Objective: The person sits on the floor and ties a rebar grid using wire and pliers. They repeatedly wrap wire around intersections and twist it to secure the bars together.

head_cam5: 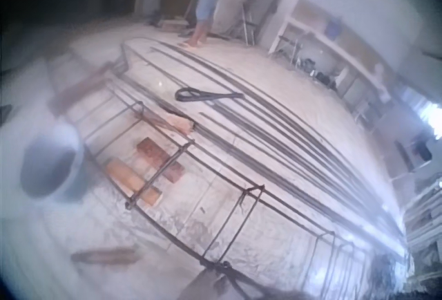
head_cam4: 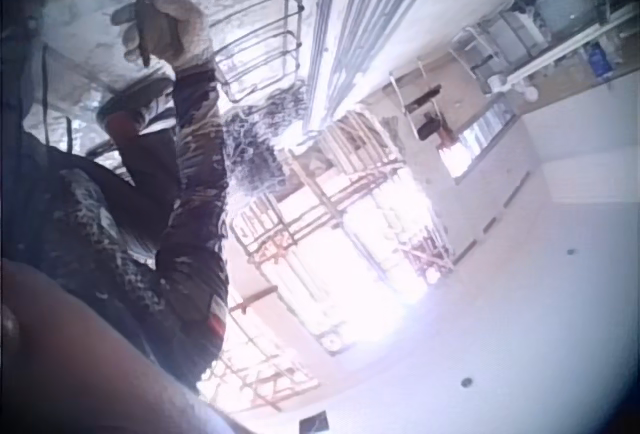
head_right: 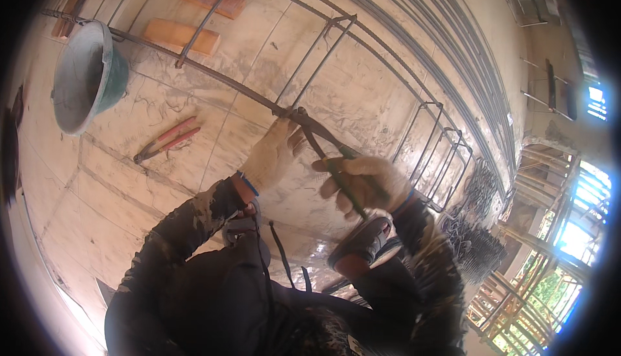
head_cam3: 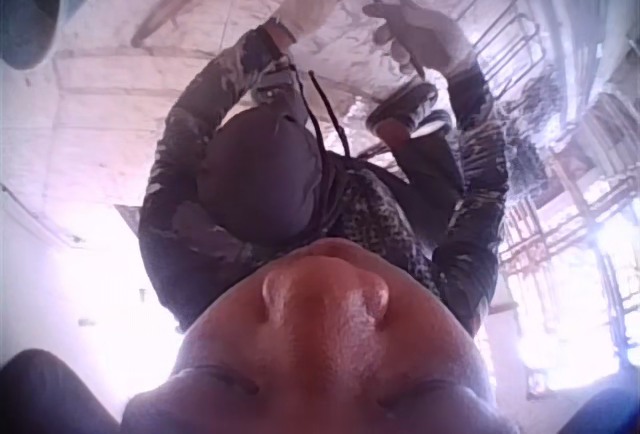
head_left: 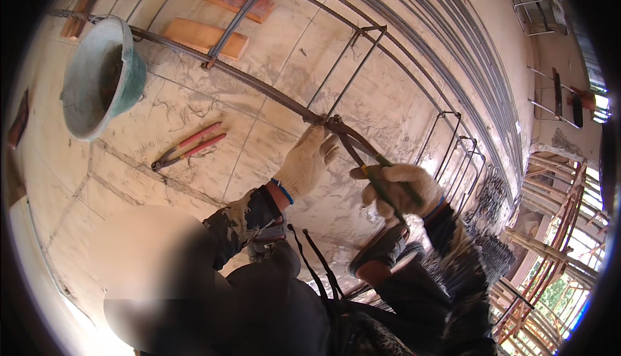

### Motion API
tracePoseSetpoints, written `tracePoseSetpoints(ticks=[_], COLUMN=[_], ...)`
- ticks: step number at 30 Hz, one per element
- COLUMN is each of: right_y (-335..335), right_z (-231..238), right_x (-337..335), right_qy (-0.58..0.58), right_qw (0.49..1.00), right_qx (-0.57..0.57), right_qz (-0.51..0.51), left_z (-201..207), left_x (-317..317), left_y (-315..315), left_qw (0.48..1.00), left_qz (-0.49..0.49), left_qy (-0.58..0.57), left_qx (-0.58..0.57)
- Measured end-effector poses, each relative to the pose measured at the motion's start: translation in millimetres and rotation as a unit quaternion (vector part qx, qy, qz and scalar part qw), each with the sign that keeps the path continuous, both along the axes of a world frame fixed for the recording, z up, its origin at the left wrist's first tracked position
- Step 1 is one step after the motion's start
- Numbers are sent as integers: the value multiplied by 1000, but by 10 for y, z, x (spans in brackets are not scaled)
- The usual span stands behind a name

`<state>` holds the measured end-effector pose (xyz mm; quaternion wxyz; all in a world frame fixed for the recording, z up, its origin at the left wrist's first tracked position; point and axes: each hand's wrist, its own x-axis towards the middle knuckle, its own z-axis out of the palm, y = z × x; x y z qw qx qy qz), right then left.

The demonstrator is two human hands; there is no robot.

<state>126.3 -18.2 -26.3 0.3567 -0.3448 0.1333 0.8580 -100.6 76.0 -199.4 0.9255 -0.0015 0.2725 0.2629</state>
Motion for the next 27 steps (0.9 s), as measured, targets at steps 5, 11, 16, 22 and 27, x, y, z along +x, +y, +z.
tracePoseSetpoints(ticks=[5,11,16,22,27], right_y=[-216,-362,-180,-124,-539], right_z=[-319,-537,-567,-581,-254], right_x=[-374,-882,-1241,-807,-924], right_qy=[120,274,493,383,-88], right_qw=[977,875,726,799,938], right_qx=[39,109,220,249,131], right_qz=[-169,-383,-426,-392,-309], left_z=[-225,-327,-518,-436,-385], left_x=[101,169,192,169,49], left_y=[59,70,28,37,-133], left_qw=[993,994,971,976,973], left_qz=[30,-15,-14,-21,55], left_qy=[-116,-1,107,113,168], left_qx=[0,109,214,183,145])
